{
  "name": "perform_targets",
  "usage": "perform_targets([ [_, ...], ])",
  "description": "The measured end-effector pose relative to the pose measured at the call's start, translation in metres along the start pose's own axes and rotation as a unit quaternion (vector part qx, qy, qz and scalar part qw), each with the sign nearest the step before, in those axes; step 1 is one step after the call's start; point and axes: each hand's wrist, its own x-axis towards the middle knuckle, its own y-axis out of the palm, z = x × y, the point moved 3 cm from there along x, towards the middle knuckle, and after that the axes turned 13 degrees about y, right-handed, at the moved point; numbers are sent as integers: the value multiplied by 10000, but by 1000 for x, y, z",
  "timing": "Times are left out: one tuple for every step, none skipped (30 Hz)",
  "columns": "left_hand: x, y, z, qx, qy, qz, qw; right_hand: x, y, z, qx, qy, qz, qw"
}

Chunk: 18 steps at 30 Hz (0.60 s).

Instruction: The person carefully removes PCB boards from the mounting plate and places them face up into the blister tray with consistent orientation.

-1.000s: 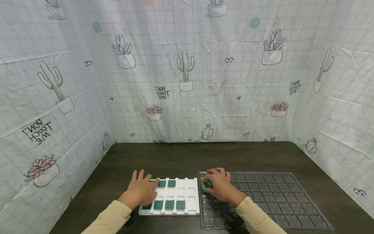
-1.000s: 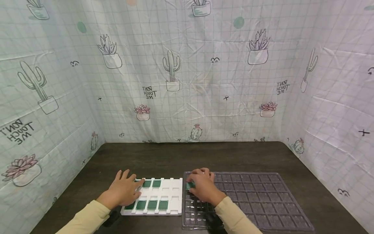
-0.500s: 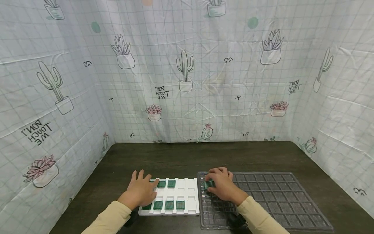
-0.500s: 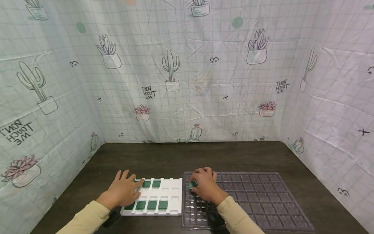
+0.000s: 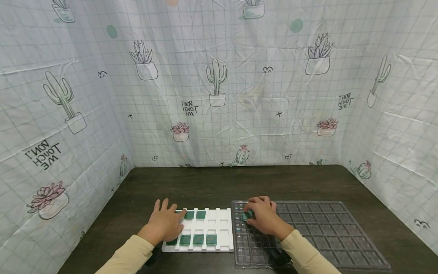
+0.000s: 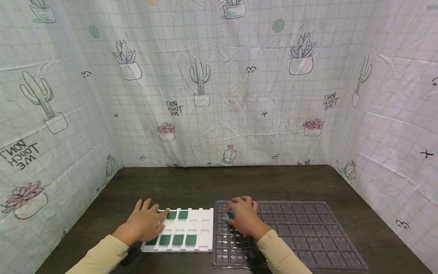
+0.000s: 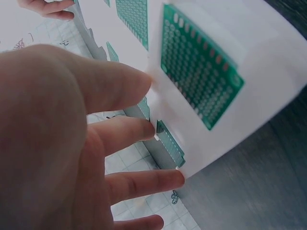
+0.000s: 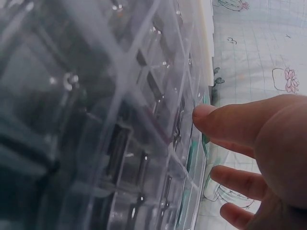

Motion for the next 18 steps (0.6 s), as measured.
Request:
perform_targets([
  [0, 0, 0, 2, 3, 6, 10000, 0, 0, -1, -6, -1, -9, 10000],
  [1, 0, 0, 4, 5, 7, 10000, 0, 0, -1, -10, 0, -15, 10000],
  [1, 0, 0, 9, 1, 14, 10000, -1, -1, -2, -9, -5, -23, 10000],
  [1, 1, 0, 12, -5, 20, 10000, -1, -1, -3, -5, -16, -30, 10000],
  [1, 1, 0, 13, -18, 34, 10000, -1, -2, -3, 2, -19, -36, 10000],
  [1, 1, 0, 19, -26, 42, 10000, -1, -2, -4, 10, -24, -36, 10000],
  [1, 1, 0, 26, -31, 43, 10000, -1, -2, -4, 12, -29, -37, 10000],
  [1, 1, 0, 32, -34, 42, 10000, -1, -2, -5, 15, -30, -39, 10000],
  [1, 1, 0, 40, -33, 40, 10000, -1, -3, -5, 28, -35, -39, 10000],
  [1, 0, -1, 45, -30, 33, 10000, 0, -3, -6, 30, -38, -39, 10000],
  [1, 0, -1, 57, -23, 22, 10000, 0, -3, -6, 32, -34, -41, 10000],
  [1, 0, -1, 65, -12, 6, 10000, 0, -3, -6, 26, -33, -46, 10000],
  [1, 0, -1, 68, -9, -1, 10000, 0, -3, -7, 33, -30, -50, 10000],
  [1, -1, -1, 77, -2, -9, 10000, 0, -3, -7, 31, -28, -53, 10000],
  [1, -1, -1, 80, 2, -16, 10000, 0, -4, -7, 33, -23, -55, 10000],
  [0, -1, -1, 83, 4, -17, 10000, 0, -4, -8, 32, -21, -59, 10000],
  [1, -1, -1, 82, 9, -25, 10000, 0, -4, -8, 34, -19, -65, 10000],
  [1, -1, -1, 71, 12, -25, 10000, 0, -5, -8, 29, -18, -69, 10000],
])
